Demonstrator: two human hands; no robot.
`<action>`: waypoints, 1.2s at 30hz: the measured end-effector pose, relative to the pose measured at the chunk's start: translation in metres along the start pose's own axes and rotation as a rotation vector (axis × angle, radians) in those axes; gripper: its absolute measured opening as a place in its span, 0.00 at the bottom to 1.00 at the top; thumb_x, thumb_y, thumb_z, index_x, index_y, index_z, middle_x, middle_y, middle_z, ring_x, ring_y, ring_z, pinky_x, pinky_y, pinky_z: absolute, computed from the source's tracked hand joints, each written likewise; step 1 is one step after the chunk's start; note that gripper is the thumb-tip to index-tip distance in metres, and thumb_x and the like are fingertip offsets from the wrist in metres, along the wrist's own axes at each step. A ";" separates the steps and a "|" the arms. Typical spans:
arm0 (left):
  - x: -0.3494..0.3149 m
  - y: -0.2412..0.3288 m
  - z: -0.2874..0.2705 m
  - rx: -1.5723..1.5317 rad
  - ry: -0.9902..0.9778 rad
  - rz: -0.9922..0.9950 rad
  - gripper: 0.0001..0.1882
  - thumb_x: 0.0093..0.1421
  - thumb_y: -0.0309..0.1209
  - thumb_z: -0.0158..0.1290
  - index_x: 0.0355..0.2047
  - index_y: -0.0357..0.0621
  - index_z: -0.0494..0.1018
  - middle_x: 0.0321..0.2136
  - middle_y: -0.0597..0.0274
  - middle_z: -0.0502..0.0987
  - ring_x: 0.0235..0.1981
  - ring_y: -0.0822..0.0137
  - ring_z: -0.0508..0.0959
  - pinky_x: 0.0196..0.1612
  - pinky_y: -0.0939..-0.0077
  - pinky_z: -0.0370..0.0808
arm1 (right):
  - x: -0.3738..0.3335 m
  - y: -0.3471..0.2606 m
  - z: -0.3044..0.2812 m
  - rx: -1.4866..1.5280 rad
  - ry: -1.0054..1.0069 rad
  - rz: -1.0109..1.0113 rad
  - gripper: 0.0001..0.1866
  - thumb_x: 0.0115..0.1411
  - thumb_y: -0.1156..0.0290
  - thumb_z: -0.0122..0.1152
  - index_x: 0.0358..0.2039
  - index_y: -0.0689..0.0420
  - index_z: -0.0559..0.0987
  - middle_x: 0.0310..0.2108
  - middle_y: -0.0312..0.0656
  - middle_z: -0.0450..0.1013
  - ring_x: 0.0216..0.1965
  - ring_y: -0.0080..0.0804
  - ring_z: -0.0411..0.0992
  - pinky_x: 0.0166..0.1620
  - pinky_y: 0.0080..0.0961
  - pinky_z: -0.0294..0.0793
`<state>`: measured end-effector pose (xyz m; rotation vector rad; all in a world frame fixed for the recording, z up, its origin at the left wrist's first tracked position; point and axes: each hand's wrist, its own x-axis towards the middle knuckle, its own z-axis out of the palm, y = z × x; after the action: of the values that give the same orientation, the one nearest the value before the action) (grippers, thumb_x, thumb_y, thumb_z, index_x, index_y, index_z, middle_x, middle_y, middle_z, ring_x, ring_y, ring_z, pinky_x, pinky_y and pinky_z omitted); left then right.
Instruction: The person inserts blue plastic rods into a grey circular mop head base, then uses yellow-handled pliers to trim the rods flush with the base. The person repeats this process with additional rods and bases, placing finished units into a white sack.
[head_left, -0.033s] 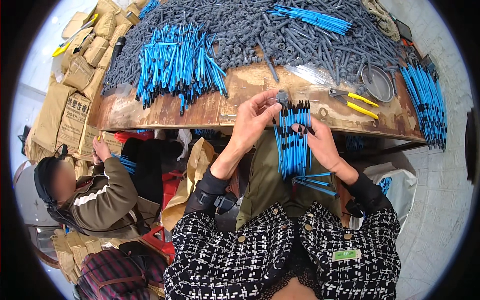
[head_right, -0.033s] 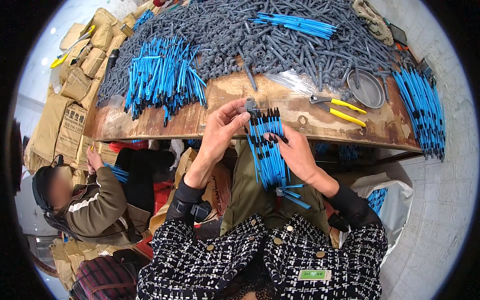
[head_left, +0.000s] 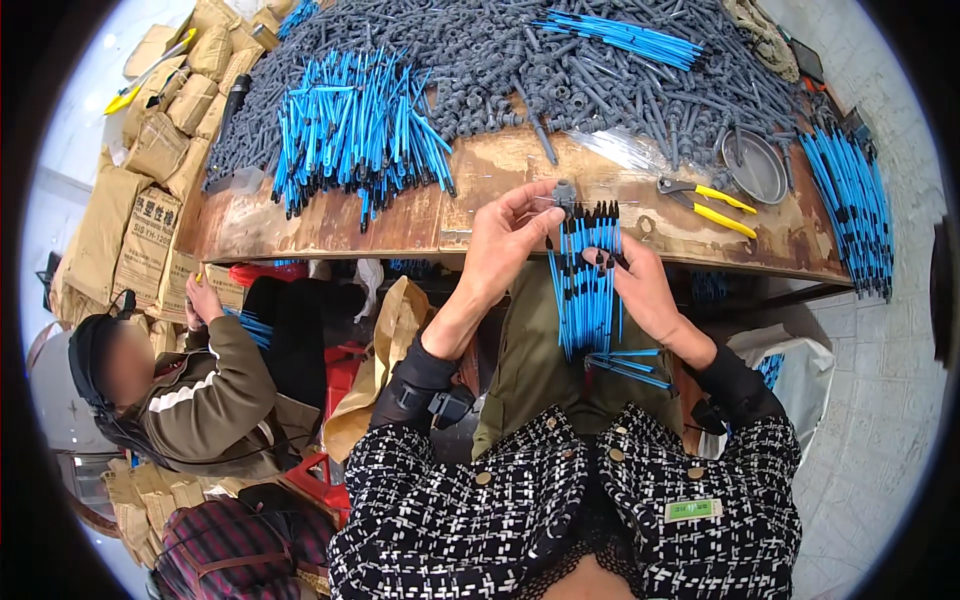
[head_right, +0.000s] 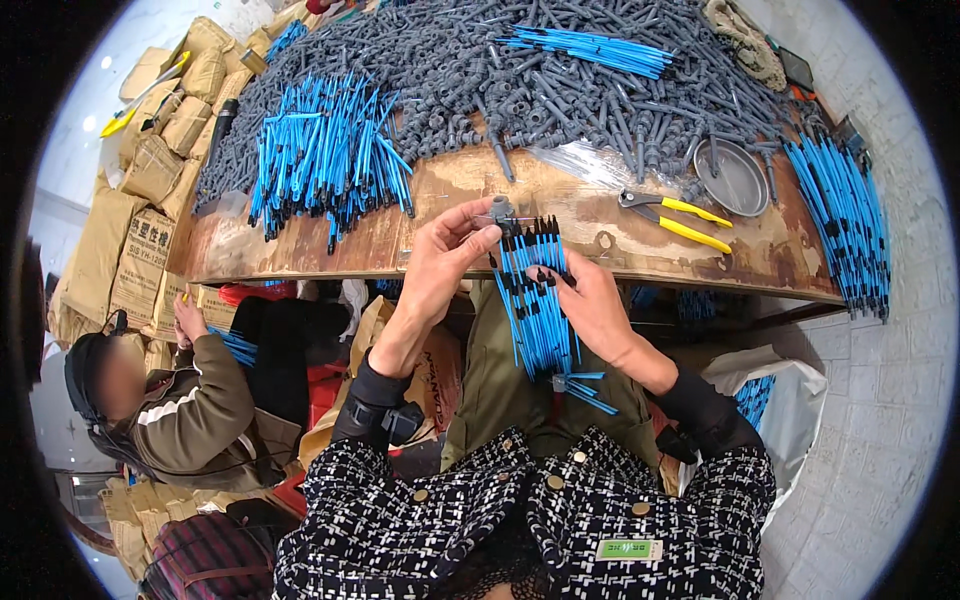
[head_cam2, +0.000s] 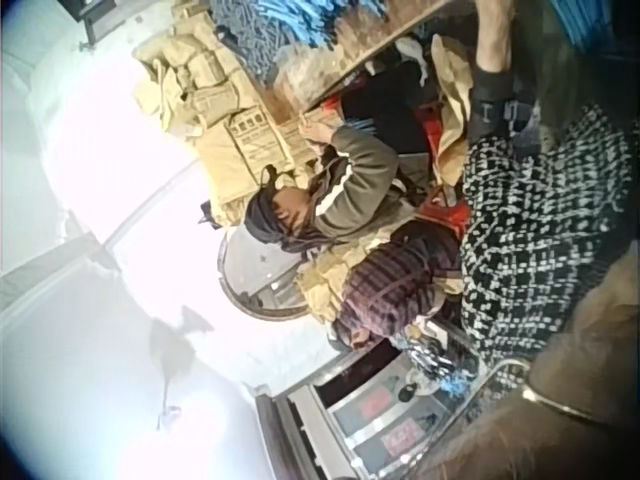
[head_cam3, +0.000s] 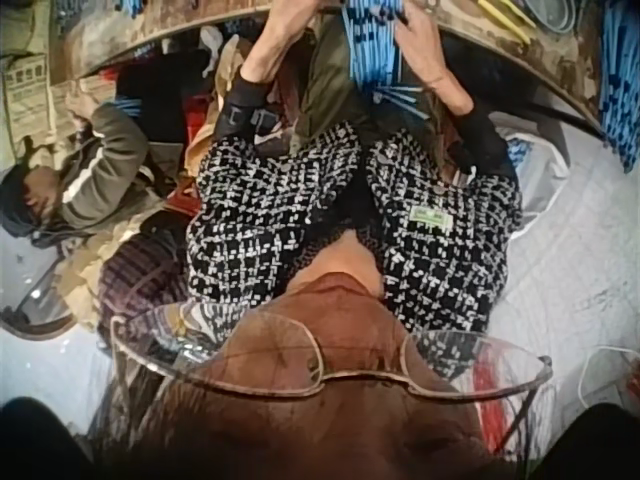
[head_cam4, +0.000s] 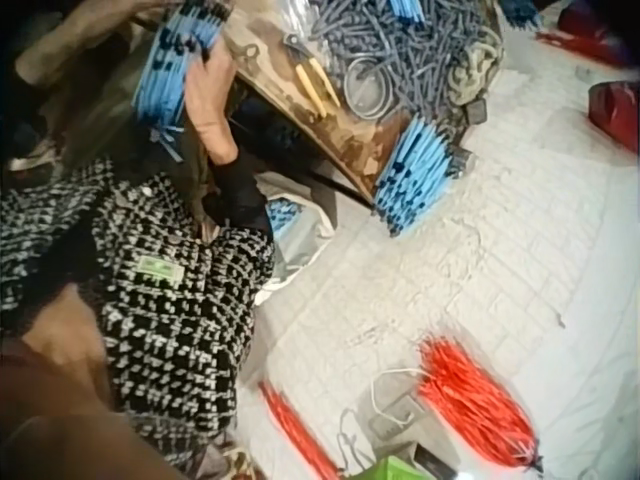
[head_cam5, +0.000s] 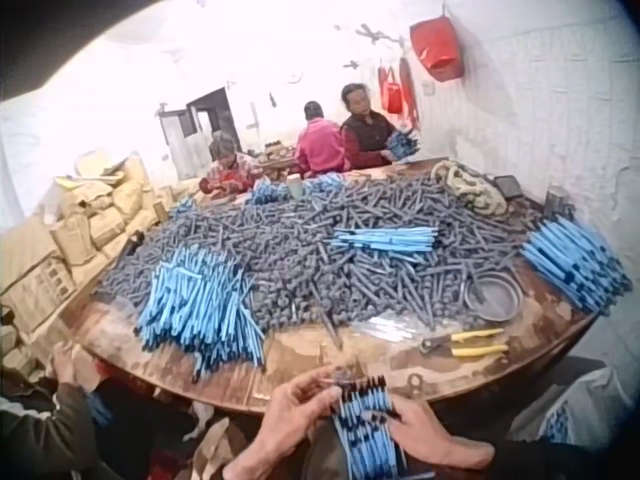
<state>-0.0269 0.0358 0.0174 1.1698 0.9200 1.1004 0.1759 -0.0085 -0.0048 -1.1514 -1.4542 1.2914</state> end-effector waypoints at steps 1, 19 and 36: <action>0.001 0.001 0.000 -0.008 0.001 -0.026 0.21 0.63 0.26 0.60 0.55 0.34 0.74 0.40 0.61 0.81 0.38 0.76 0.80 0.43 0.79 0.78 | 0.000 -0.001 -0.001 -0.003 0.002 0.006 0.15 0.68 0.67 0.58 0.49 0.63 0.78 0.38 0.38 0.81 0.39 0.18 0.75 0.45 0.23 0.75; -0.004 0.013 0.007 0.045 -0.104 0.001 0.19 0.68 0.24 0.52 0.58 0.29 0.69 0.46 0.60 0.79 0.45 0.74 0.78 0.49 0.78 0.76 | 0.000 -0.004 -0.013 -0.099 -0.084 -0.067 0.16 0.70 0.62 0.55 0.48 0.61 0.78 0.35 0.37 0.80 0.36 0.17 0.73 0.42 0.24 0.74; -0.004 0.019 -0.013 -0.176 -0.347 -0.111 0.22 0.68 0.27 0.54 0.60 0.32 0.67 0.51 0.58 0.77 0.51 0.70 0.77 0.58 0.72 0.73 | -0.001 -0.009 -0.022 -0.012 -0.282 0.021 0.11 0.72 0.68 0.50 0.40 0.62 0.77 0.32 0.36 0.78 0.33 0.18 0.72 0.39 0.23 0.72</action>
<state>-0.0433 0.0357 0.0337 1.1064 0.5988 0.8369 0.1963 -0.0053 0.0058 -1.0247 -1.6572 1.5082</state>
